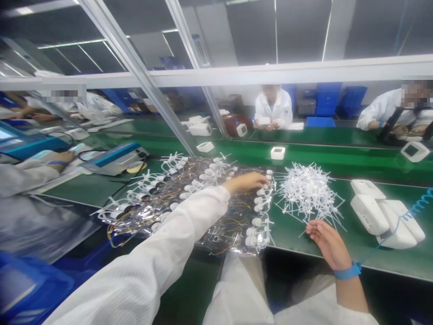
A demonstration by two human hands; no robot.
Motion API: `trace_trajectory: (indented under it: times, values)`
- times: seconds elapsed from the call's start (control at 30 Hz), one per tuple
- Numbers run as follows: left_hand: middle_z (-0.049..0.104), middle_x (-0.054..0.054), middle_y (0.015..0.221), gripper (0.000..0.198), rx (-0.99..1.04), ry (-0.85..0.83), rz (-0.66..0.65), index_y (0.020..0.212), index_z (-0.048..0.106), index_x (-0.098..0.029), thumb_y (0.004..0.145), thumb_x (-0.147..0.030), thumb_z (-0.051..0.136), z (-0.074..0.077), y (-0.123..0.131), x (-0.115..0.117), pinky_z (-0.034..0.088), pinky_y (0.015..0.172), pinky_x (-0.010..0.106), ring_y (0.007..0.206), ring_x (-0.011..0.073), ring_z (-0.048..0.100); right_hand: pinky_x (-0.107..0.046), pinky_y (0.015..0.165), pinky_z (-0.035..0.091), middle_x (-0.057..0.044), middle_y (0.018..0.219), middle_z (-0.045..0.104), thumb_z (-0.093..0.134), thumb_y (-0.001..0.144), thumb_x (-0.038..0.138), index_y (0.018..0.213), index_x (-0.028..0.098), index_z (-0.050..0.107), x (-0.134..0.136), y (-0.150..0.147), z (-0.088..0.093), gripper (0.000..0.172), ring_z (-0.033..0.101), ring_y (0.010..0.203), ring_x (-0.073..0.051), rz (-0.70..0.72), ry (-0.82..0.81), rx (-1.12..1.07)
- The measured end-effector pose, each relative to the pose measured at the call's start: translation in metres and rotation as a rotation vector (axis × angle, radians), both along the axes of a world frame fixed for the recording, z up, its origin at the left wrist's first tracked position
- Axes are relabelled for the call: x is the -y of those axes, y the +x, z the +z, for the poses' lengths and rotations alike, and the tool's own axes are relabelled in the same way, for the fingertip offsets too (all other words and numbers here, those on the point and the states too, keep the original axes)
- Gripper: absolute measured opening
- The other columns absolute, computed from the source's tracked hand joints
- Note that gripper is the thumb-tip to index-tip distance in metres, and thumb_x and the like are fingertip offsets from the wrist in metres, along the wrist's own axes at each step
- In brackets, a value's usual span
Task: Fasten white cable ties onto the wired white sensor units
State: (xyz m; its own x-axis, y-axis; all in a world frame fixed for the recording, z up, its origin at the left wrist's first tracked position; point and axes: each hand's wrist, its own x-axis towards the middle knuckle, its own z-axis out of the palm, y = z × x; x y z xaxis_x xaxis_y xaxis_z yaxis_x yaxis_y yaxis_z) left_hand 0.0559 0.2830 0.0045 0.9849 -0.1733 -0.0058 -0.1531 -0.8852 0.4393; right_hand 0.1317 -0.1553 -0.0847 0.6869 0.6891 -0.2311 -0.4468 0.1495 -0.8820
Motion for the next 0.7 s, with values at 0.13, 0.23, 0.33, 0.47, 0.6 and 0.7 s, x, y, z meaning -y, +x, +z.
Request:
trace_trajectory:
  times: [0.13, 0.23, 0.33, 0.47, 0.6, 0.7]
  values:
    - [0.082, 0.012, 0.125, 0.021, -0.009, 0.006, -0.011, 0.119, 0.082, -0.017, 0.100, -0.017, 0.073, -0.005, 0.006, -0.005, 0.051, 0.105, 0.033, 0.116, 0.0250, 0.074, -0.042, 0.093, 0.062, -0.012, 0.108, 0.085, 0.093, 0.085, 0.057, 0.111, 0.025, 0.087, 0.002, -0.001, 0.000, 0.042, 0.077, 0.107, -0.030, -0.010, 0.000, 0.003]
    - [0.082, 0.013, 0.123, 0.022, -0.024, 0.016, -0.031, 0.120, 0.082, -0.016, 0.100, -0.017, 0.073, -0.006, 0.008, -0.009, 0.051, 0.105, 0.034, 0.113, 0.0251, 0.073, -0.044, 0.093, 0.062, -0.012, 0.107, 0.085, 0.093, 0.084, 0.056, 0.110, 0.025, 0.087, 0.002, -0.002, 0.001, 0.041, 0.077, 0.106, -0.031, -0.018, -0.008, 0.004]
    - [0.083, 0.012, 0.120, 0.021, -0.036, 0.030, -0.052, 0.118, 0.083, -0.017, 0.099, -0.017, 0.074, -0.005, 0.009, -0.013, 0.051, 0.102, 0.033, 0.109, 0.0242, 0.074, -0.044, 0.093, 0.062, -0.012, 0.107, 0.085, 0.094, 0.084, 0.056, 0.109, 0.025, 0.087, 0.001, -0.002, 0.002, 0.040, 0.077, 0.106, -0.031, -0.019, -0.010, -0.005]
    - [0.085, 0.009, 0.120, 0.021, -0.067, 0.028, -0.125, 0.116, 0.085, -0.020, 0.102, -0.017, 0.070, 0.000, 0.010, -0.014, 0.052, 0.102, 0.031, 0.110, 0.0221, 0.075, -0.045, 0.094, 0.062, -0.012, 0.107, 0.085, 0.092, 0.085, 0.057, 0.110, 0.025, 0.087, 0.002, -0.002, 0.001, 0.040, 0.077, 0.107, -0.032, -0.011, -0.013, 0.000]
    - [0.082, 0.010, 0.134, 0.033, -0.062, 0.038, -0.052, 0.135, 0.079, -0.020, 0.106, -0.018, 0.063, 0.002, 0.010, -0.010, 0.053, 0.103, 0.030, 0.116, 0.0219, 0.076, -0.045, 0.094, 0.062, -0.012, 0.105, 0.085, 0.093, 0.085, 0.058, 0.111, 0.025, 0.087, 0.001, -0.003, 0.000, 0.042, 0.077, 0.106, -0.032, -0.012, -0.008, 0.004]
    - [0.081, 0.012, 0.135, 0.039, -0.016, 0.123, 0.055, 0.138, 0.076, -0.016, 0.105, -0.010, 0.057, 0.000, 0.013, -0.005, 0.054, 0.103, 0.031, 0.116, 0.0223, 0.076, -0.044, 0.093, 0.062, -0.012, 0.105, 0.085, 0.093, 0.084, 0.059, 0.111, 0.025, 0.087, 0.000, -0.003, 0.000, 0.043, 0.077, 0.106, -0.031, -0.007, -0.008, -0.007]
